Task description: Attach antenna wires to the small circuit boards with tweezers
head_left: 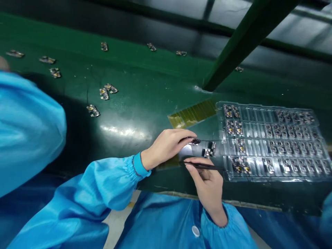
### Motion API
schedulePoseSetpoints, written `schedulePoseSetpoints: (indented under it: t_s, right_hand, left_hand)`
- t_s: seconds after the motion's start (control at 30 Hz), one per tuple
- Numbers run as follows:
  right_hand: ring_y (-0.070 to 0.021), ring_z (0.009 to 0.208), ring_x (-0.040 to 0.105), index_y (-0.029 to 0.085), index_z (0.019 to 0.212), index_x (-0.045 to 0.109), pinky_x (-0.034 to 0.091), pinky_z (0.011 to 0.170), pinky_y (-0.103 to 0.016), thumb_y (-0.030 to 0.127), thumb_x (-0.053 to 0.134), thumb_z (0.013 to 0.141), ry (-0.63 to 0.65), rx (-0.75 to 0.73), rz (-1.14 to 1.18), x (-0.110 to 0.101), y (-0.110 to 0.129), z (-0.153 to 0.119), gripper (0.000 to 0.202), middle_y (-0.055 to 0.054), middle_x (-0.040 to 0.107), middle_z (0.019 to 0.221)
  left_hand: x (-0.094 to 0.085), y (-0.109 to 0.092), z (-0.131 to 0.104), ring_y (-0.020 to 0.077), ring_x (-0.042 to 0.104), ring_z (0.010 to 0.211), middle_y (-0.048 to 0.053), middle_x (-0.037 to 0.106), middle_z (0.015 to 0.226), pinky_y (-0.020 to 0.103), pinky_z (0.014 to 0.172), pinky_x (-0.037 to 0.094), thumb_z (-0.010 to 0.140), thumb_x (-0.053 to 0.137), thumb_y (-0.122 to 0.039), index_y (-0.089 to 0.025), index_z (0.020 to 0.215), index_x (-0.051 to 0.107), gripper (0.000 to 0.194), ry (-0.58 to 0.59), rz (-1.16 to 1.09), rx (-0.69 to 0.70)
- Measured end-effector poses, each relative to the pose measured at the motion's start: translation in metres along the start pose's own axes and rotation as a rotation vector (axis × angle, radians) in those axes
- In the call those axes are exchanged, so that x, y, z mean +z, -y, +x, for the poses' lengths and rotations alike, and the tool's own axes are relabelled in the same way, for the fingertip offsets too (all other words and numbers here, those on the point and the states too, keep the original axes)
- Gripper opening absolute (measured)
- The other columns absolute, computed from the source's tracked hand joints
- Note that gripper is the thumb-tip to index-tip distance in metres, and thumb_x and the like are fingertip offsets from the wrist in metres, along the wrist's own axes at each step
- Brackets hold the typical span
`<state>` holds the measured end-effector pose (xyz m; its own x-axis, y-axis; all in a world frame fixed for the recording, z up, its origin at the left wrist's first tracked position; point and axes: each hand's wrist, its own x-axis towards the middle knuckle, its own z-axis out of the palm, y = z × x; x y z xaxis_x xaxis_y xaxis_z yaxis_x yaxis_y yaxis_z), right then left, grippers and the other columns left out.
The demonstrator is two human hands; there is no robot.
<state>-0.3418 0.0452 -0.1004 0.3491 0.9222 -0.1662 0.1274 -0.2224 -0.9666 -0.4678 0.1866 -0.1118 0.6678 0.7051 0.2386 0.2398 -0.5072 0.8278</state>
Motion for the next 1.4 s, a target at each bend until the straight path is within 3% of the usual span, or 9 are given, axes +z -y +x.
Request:
schedulePoseSetpoints:
  t_s: [0.2,0.33,0.57,0.73,0.83,0.93,1.03,1.17,1.4]
  right_hand:
    - [-0.0164,0.090,0.073,0.025,0.096,0.070,0.060,0.076,-0.025,0.022,0.069,0.089,-0.021,-0.050,-0.019,-0.001,0.016,0.011,0.008,-0.002,0.074,0.094]
    - [-0.0177,0.092,0.071,0.023,0.094,0.069,0.060,0.077,-0.028,0.024,0.068,0.089,0.000,-0.076,0.008,0.011,0.022,0.031,0.006,-0.003,0.072,0.095]
    - [-0.0163,0.088,0.069,0.022,0.094,0.066,0.059,0.078,-0.030,0.028,0.066,0.090,0.023,0.005,0.075,0.021,0.006,0.050,0.007,-0.002,0.069,0.096]
    - [-0.0159,0.093,0.069,0.023,0.093,0.067,0.058,0.080,-0.027,0.025,0.068,0.089,0.022,-0.007,0.064,0.021,0.006,0.048,0.005,-0.002,0.070,0.095]
    - [-0.0168,0.094,0.070,0.023,0.092,0.068,0.059,0.080,-0.028,0.026,0.068,0.088,0.010,-0.003,0.070,0.022,0.008,0.048,0.005,-0.003,0.070,0.096]
    - [-0.0177,0.092,0.070,0.022,0.092,0.068,0.059,0.078,-0.028,0.027,0.069,0.088,0.011,-0.011,0.048,0.023,0.009,0.049,0.007,-0.003,0.071,0.095]
    - [-0.0175,0.091,0.070,0.022,0.092,0.067,0.059,0.076,-0.028,0.028,0.068,0.088,0.013,-0.021,0.024,0.022,0.009,0.050,0.007,-0.003,0.072,0.094]
    - [-0.0166,0.092,0.069,0.023,0.092,0.066,0.058,0.075,-0.026,0.028,0.066,0.090,0.034,-0.037,0.013,0.021,0.007,0.050,0.006,-0.003,0.070,0.095]
    - [-0.0164,0.092,0.068,0.023,0.092,0.065,0.057,0.075,-0.026,0.029,0.064,0.091,0.048,-0.042,0.014,0.021,0.003,0.050,0.006,-0.002,0.068,0.095]
  left_hand:
    - [-0.009,-0.002,0.010,0.0144,0.074,0.082,0.004,0.077,0.091,0.023,0.074,0.061,0.082,0.077,-0.024,-0.016,0.098,0.072,0.018,-0.283,-0.677,-0.371]
    - [-0.015,0.003,0.011,0.0119,0.072,0.079,0.000,0.074,0.086,0.022,0.070,0.063,0.075,0.083,-0.023,-0.016,0.096,0.069,0.027,-0.312,-1.151,-0.534]
    - [-0.016,0.009,0.010,0.0105,0.070,0.077,-0.001,0.070,0.087,0.024,0.074,0.065,0.082,0.074,-0.021,-0.020,0.101,0.063,0.022,-0.255,-1.261,-0.610]
    - [-0.034,0.009,-0.008,0.0127,0.071,0.072,-0.002,0.070,0.081,0.033,0.077,0.066,0.075,0.082,-0.022,-0.022,0.100,0.067,0.030,-0.167,-1.349,-0.634]
    - [-0.046,-0.001,-0.032,0.0128,0.071,0.067,-0.001,0.071,0.076,0.040,0.088,0.063,0.078,0.082,-0.026,-0.020,0.094,0.069,0.022,-0.020,-1.176,-0.549]
    - [-0.045,-0.015,-0.053,0.0148,0.073,0.077,0.002,0.075,0.084,0.044,0.106,0.052,0.087,0.072,-0.021,-0.018,0.090,0.071,0.004,0.230,-0.748,-0.353]
    - [-0.037,-0.025,-0.061,0.0161,0.072,0.090,0.003,0.077,0.095,0.046,0.118,0.037,0.094,0.059,-0.016,-0.018,0.098,0.072,0.014,0.371,-0.405,-0.118]
    - [-0.030,-0.025,-0.058,0.0166,0.072,0.092,0.003,0.077,0.099,0.045,0.120,0.035,0.096,0.055,-0.015,-0.017,0.101,0.072,0.018,0.360,-0.267,0.009]
    - [-0.028,-0.019,-0.054,0.0194,0.071,0.089,0.007,0.076,0.096,0.042,0.100,0.054,0.094,0.054,-0.013,-0.017,0.101,0.072,0.019,0.319,-0.244,0.028]
